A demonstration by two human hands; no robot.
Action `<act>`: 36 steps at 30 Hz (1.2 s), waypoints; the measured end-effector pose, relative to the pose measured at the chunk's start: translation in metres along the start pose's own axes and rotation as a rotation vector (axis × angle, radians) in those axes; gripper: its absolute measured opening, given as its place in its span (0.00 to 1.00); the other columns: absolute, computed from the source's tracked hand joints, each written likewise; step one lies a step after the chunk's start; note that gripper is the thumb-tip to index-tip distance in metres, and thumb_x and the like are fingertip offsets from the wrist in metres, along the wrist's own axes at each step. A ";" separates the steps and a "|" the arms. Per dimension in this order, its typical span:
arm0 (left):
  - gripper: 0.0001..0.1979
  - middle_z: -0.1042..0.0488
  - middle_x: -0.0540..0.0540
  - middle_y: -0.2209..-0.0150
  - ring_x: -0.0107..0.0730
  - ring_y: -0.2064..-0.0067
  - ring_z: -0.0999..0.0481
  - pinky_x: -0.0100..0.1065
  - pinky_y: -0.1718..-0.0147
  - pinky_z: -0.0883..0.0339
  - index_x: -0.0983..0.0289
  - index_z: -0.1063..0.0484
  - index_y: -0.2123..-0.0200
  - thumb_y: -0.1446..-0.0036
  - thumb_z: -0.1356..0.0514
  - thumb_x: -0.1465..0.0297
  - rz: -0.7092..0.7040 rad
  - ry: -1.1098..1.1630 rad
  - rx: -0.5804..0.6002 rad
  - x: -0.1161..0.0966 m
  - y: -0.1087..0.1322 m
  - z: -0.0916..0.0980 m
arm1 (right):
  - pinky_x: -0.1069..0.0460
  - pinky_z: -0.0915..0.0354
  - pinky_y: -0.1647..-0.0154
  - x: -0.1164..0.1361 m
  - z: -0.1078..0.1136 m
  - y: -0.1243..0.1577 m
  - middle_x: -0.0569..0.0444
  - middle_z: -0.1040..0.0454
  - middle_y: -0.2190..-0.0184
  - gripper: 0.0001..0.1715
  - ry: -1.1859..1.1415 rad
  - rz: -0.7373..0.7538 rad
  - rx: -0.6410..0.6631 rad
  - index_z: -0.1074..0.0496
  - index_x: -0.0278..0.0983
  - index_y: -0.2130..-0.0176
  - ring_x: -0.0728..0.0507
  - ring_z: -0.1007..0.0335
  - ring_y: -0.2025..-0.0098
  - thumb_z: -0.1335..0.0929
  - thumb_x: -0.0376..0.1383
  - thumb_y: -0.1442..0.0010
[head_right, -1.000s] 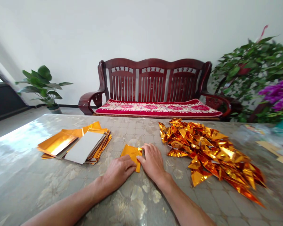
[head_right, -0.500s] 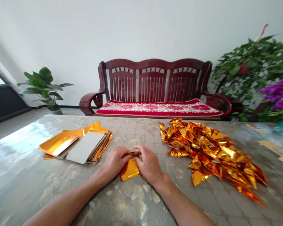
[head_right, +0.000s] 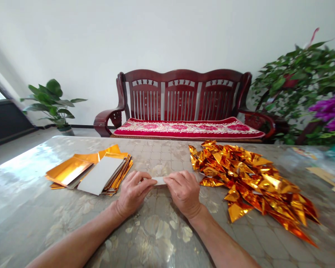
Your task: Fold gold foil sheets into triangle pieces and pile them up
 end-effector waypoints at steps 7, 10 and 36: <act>0.07 0.23 0.52 0.64 0.32 0.64 0.30 0.33 0.64 0.37 0.59 0.24 0.58 0.35 0.42 0.72 -0.070 -0.024 0.061 0.005 0.007 -0.009 | 0.48 0.44 0.61 0.006 -0.003 0.005 0.56 0.21 0.67 0.09 0.092 0.133 0.024 0.21 0.43 0.59 0.45 0.36 0.64 0.30 0.31 0.36; 0.08 0.24 0.52 0.65 0.34 0.63 0.30 0.34 0.63 0.37 0.59 0.23 0.60 0.34 0.43 0.71 -0.011 -0.100 0.213 0.010 0.011 -0.021 | 0.48 0.46 0.64 0.003 -0.018 0.008 0.56 0.24 0.70 0.06 0.137 0.082 0.175 0.22 0.43 0.64 0.44 0.38 0.65 0.30 0.33 0.36; 0.12 0.20 0.51 0.67 0.34 0.63 0.24 0.31 0.67 0.44 0.58 0.21 0.67 0.37 0.41 0.61 0.516 -0.092 0.585 0.042 0.010 -0.043 | 0.50 0.38 0.56 -0.024 -0.056 0.019 0.53 0.22 0.61 0.10 -0.106 -0.351 0.568 0.24 0.40 0.56 0.42 0.31 0.55 0.34 0.33 0.35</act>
Point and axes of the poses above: each hand's wrist, its own y-axis away from the middle knuckle, its own z-axis out of the back of the hand, x = y × z, the point moved 6 cm from there along -y, towards the middle knuckle
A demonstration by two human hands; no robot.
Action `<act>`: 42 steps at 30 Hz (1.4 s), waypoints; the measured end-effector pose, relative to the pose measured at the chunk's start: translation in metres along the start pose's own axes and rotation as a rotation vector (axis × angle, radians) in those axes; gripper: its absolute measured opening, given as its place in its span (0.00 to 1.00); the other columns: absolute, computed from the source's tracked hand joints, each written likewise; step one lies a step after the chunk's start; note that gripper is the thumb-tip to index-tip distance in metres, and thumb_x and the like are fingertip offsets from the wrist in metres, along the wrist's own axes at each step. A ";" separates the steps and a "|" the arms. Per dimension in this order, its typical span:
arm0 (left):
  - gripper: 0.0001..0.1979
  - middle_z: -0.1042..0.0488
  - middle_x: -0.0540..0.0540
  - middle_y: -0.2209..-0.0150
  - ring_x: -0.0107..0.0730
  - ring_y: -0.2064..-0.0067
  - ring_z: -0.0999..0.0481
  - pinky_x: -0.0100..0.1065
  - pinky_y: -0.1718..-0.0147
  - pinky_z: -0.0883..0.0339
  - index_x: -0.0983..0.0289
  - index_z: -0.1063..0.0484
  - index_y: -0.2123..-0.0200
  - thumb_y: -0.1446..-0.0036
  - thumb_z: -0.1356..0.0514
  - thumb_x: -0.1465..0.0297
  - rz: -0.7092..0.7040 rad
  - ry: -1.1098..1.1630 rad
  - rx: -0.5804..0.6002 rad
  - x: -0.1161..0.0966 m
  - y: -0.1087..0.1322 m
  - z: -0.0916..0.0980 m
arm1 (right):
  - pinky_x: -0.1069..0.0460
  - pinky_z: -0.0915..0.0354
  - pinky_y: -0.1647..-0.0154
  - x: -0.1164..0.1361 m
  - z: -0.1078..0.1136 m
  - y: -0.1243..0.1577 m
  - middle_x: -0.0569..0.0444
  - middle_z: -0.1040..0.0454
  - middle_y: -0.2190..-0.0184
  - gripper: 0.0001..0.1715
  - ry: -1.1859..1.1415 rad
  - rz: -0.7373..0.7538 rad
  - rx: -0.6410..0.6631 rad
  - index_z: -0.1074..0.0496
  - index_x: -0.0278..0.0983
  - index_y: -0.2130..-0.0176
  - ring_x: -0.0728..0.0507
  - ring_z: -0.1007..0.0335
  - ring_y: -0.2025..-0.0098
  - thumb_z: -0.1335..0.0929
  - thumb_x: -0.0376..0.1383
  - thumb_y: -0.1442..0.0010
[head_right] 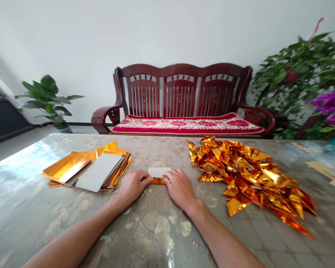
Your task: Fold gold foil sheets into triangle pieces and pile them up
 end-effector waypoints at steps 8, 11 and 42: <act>0.16 0.22 0.54 0.67 0.35 0.64 0.25 0.32 0.66 0.43 0.60 0.22 0.67 0.35 0.45 0.59 -0.008 -0.117 0.014 -0.002 -0.003 0.002 | 0.51 0.41 0.61 -0.001 0.000 -0.004 0.54 0.23 0.65 0.03 0.028 -0.041 0.009 0.27 0.40 0.62 0.43 0.30 0.59 0.33 0.34 0.36; 0.17 0.23 0.54 0.66 0.35 0.64 0.25 0.33 0.66 0.43 0.60 0.23 0.67 0.34 0.47 0.59 -0.017 -0.139 0.019 -0.003 -0.004 0.002 | 0.51 0.42 0.61 -0.001 -0.001 -0.004 0.54 0.23 0.66 0.03 0.030 -0.043 0.003 0.27 0.40 0.64 0.43 0.31 0.59 0.33 0.34 0.36; 0.11 0.27 0.55 0.62 0.40 0.58 0.27 0.37 0.60 0.38 0.61 0.26 0.64 0.38 0.41 0.59 0.012 -0.169 -0.006 0.000 -0.004 0.000 | 0.50 0.44 0.62 -0.002 0.000 -0.005 0.55 0.23 0.65 0.02 0.068 -0.038 0.010 0.29 0.40 0.64 0.43 0.31 0.60 0.32 0.35 0.37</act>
Point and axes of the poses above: each hand's wrist, its own y-axis away from the middle knuckle, its own z-axis out of the back of the hand, x = y × z, the point moved 6 cm from there along -y, towards the middle knuckle
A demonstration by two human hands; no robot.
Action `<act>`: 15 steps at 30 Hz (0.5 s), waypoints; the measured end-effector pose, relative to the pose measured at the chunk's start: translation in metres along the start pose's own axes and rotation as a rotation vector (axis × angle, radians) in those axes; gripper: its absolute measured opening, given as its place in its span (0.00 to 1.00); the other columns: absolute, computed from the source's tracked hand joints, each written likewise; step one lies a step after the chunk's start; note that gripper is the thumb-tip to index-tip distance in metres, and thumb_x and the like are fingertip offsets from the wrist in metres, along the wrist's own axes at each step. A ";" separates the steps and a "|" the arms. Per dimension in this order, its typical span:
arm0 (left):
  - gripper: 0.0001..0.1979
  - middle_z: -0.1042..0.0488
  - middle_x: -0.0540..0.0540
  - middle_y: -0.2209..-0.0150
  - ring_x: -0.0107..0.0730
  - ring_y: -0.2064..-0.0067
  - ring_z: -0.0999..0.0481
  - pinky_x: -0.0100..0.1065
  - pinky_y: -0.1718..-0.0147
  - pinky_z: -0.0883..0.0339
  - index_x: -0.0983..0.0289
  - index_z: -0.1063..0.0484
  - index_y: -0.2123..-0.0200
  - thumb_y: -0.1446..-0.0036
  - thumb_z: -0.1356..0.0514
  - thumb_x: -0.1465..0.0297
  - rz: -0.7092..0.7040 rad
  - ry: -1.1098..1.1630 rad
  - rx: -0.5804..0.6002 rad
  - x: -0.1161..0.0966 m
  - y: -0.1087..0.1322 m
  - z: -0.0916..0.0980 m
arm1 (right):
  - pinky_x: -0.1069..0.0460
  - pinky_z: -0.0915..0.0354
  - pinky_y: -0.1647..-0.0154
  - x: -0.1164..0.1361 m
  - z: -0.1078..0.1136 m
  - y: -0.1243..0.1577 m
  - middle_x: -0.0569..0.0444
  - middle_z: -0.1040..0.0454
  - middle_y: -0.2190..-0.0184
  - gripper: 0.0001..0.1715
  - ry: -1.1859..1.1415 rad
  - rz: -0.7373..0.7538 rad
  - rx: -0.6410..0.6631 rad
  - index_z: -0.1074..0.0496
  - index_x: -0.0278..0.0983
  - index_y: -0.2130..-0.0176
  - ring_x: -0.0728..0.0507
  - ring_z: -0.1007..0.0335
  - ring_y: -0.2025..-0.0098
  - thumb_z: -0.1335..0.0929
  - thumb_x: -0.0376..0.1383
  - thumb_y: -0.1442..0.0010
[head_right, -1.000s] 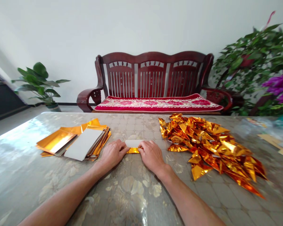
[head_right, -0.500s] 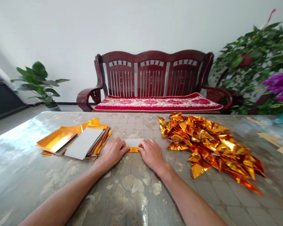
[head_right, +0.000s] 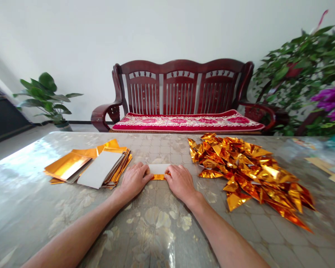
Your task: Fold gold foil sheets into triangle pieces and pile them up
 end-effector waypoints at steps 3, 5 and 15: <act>0.09 0.28 0.56 0.57 0.40 0.54 0.28 0.38 0.56 0.36 0.61 0.29 0.55 0.38 0.40 0.65 -0.051 0.057 -0.076 -0.003 0.002 0.001 | 0.49 0.43 0.62 0.000 0.000 0.001 0.55 0.23 0.65 0.02 0.028 0.000 -0.010 0.29 0.40 0.64 0.42 0.32 0.60 0.32 0.36 0.37; 0.10 0.29 0.56 0.54 0.38 0.52 0.30 0.37 0.54 0.35 0.60 0.30 0.52 0.37 0.42 0.71 -0.148 0.112 -0.104 -0.009 0.004 0.001 | 0.49 0.42 0.61 0.001 0.000 0.002 0.54 0.24 0.64 0.03 0.047 0.004 -0.022 0.29 0.40 0.64 0.42 0.32 0.59 0.32 0.36 0.36; 0.08 0.27 0.57 0.58 0.40 0.56 0.28 0.38 0.57 0.30 0.65 0.29 0.56 0.38 0.43 0.76 -0.369 -0.163 0.063 -0.047 0.026 -0.015 | 0.44 0.34 0.51 0.027 -0.003 0.014 0.49 0.24 0.58 0.06 0.178 0.172 -0.030 0.26 0.38 0.59 0.39 0.32 0.53 0.33 0.31 0.36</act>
Point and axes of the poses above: each hand's wrist, its own y-axis away from the middle knuckle, its own z-axis out of the back of the hand, x = y × z, the point moved 6 cm from there along -y, towards the middle knuckle
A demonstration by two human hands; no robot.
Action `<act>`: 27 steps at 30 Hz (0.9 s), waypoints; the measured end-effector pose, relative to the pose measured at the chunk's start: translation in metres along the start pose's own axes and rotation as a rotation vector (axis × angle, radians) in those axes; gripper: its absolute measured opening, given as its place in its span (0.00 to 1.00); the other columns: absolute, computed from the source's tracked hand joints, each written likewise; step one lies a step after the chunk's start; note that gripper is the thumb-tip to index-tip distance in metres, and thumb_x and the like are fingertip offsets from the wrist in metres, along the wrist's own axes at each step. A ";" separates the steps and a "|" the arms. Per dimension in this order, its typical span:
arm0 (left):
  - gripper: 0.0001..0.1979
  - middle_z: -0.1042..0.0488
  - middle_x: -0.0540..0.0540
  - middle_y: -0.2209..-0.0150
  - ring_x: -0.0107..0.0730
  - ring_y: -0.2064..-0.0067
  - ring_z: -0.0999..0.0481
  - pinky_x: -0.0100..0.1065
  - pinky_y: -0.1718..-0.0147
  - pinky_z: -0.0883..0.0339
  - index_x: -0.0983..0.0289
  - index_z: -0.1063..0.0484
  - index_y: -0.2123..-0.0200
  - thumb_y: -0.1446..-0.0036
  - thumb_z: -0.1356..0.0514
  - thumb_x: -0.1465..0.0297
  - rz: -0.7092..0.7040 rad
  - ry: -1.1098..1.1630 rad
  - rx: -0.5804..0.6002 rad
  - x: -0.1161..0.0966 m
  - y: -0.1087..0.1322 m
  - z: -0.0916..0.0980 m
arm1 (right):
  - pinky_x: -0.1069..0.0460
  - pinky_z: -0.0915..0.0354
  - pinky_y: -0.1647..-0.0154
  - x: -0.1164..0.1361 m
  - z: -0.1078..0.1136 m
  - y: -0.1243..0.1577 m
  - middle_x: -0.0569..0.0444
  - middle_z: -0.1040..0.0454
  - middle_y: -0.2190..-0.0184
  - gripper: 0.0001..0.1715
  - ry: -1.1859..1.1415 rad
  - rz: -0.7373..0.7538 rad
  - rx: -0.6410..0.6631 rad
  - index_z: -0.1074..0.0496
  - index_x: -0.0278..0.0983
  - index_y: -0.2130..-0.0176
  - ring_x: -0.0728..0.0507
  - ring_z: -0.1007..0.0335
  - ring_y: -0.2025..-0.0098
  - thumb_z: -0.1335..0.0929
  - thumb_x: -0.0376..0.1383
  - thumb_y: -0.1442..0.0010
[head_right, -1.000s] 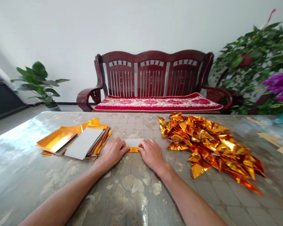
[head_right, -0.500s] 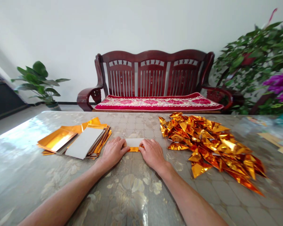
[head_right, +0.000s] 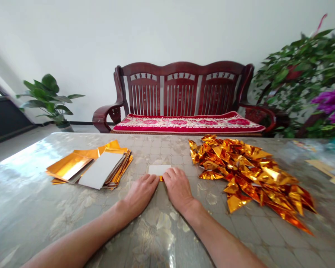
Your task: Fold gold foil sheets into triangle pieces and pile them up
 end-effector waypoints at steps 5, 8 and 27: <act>0.16 0.27 0.62 0.52 0.42 0.50 0.27 0.40 0.53 0.28 0.68 0.32 0.46 0.38 0.45 0.78 0.017 -0.055 -0.029 -0.012 0.008 -0.002 | 0.40 0.40 0.36 0.022 -0.006 0.018 0.35 0.33 0.40 0.27 -0.066 0.061 0.054 0.34 0.27 0.40 0.35 0.38 0.37 0.33 0.36 0.35; 0.20 0.27 0.65 0.47 0.44 0.45 0.28 0.41 0.50 0.29 0.70 0.34 0.43 0.38 0.47 0.79 0.039 -0.110 -0.043 -0.012 0.012 0.000 | 0.38 0.42 0.34 0.022 -0.008 0.024 0.32 0.40 0.35 0.34 -0.074 0.034 0.139 0.39 0.25 0.36 0.32 0.43 0.33 0.34 0.40 0.36; 0.22 0.34 0.66 0.38 0.46 0.41 0.32 0.44 0.46 0.32 0.69 0.37 0.40 0.37 0.48 0.79 0.050 -0.099 -0.005 0.003 0.019 0.002 | 0.45 0.39 0.41 -0.010 0.016 0.018 0.44 0.22 0.52 0.18 0.016 0.034 0.220 0.22 0.32 0.55 0.39 0.30 0.47 0.38 0.25 0.39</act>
Point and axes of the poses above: each hand's wrist, its own y-axis away from the middle knuckle, its own z-axis out of the back of the hand, x = y × z, the point moved 6 cm from there along -y, towards the middle knuckle
